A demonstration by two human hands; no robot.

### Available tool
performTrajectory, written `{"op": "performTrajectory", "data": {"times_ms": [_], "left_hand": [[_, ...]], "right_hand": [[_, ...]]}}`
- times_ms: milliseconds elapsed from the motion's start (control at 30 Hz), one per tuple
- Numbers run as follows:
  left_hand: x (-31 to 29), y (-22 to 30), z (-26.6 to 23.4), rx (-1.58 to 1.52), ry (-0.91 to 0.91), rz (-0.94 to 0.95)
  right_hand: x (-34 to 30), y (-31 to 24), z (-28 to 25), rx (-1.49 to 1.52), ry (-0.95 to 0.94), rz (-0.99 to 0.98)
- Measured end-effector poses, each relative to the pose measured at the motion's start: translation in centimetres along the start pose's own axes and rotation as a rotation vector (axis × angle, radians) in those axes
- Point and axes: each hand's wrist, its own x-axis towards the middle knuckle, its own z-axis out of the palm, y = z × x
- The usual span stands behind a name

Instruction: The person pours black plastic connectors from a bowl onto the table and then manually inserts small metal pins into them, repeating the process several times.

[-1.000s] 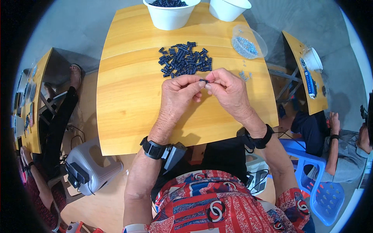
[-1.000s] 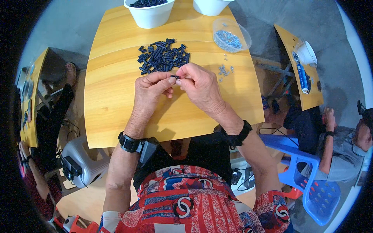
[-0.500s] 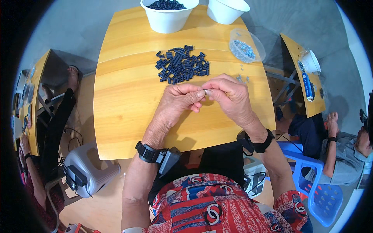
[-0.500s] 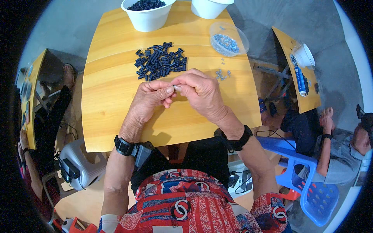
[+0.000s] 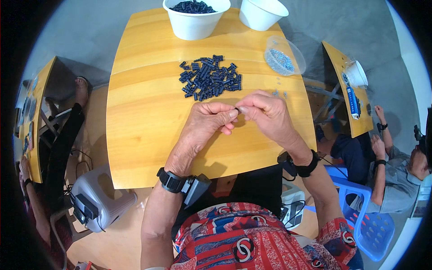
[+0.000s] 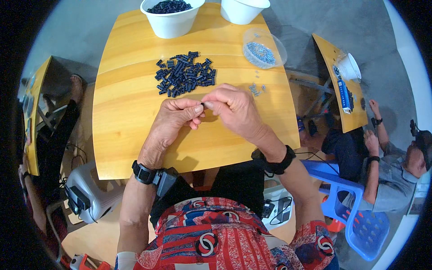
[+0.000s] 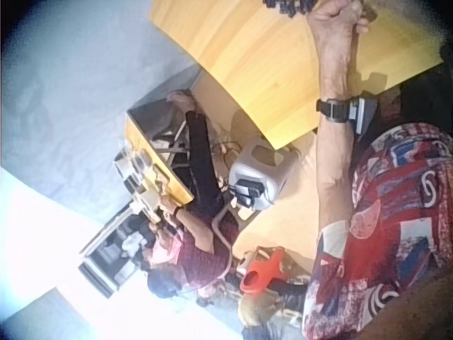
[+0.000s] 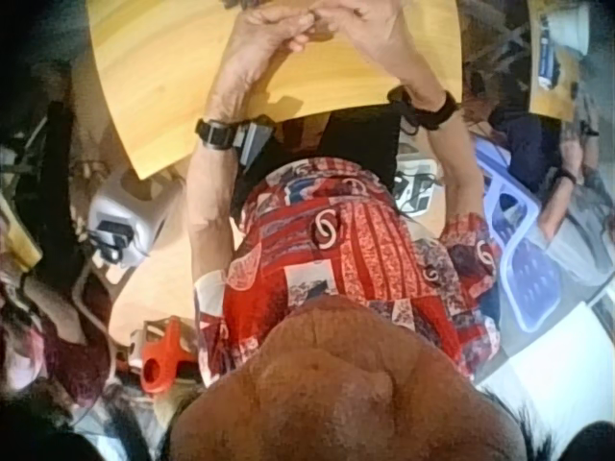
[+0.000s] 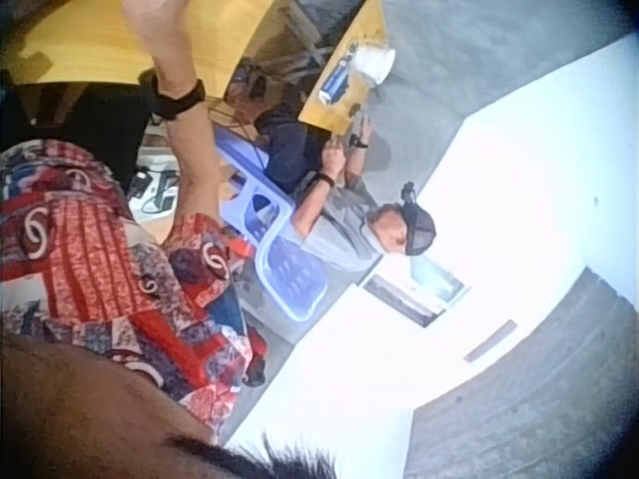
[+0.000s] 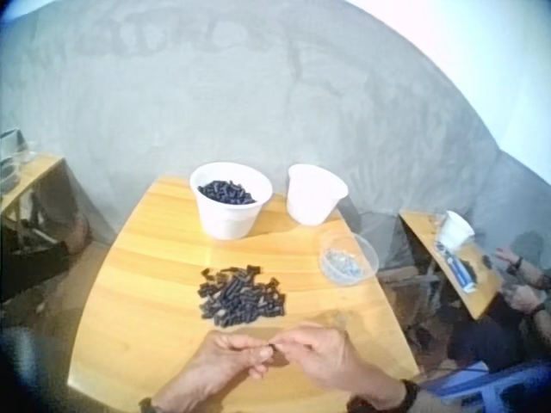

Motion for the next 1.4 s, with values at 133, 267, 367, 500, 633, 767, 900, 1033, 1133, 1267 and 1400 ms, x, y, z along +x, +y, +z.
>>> {"op": "performTrajectory", "data": {"times_ms": [133,267,367,500,633,767,900,1033,1133,1267,1400], "left_hand": [[-0.1,-0.2,0.3,0.069,-0.010,0.000],[-0.2,-0.2,0.4,0.104,-0.043,0.014],[0.0,-0.2,0.4,0.112,-0.049,0.011],[-0.1,-0.1,0.3,0.118,-0.050,-0.002],[0.0,-0.3,0.2,0.127,-0.060,0.000],[0.1,-0.6,0.1,0.148,-0.071,0.001],[0.0,-0.5,0.2,0.147,-0.050,0.001],[0.2,-0.5,0.2,0.134,-0.056,0.016],[0.1,-0.3,0.3,0.127,-0.042,0.013],[0.0,-0.3,0.4,0.129,-0.045,0.032],[0.0,-0.4,0.4,0.112,-0.049,0.048]], "right_hand": [[2.1,1.0,-1.4,-0.144,0.023,0.073],[4.7,3.5,-2.1,-0.406,-0.011,0.006],[6.2,4.5,-2.0,-0.503,0.000,-0.090],[7.4,5.0,-1.1,-0.573,-0.054,-0.009],[7.3,6.1,-0.7,-0.555,-0.082,0.029],[6.9,7.1,-0.9,-0.463,-0.015,0.045],[7.1,6.7,-1.2,-0.455,-0.004,0.053],[7.4,6.1,-0.9,-0.444,-0.015,0.053],[7.5,6.5,-0.2,-0.554,-0.025,0.022],[7.5,6.2,0.1,-0.620,-0.053,-0.009],[7.5,6.0,0.2,-0.828,-0.102,-0.140]]}}
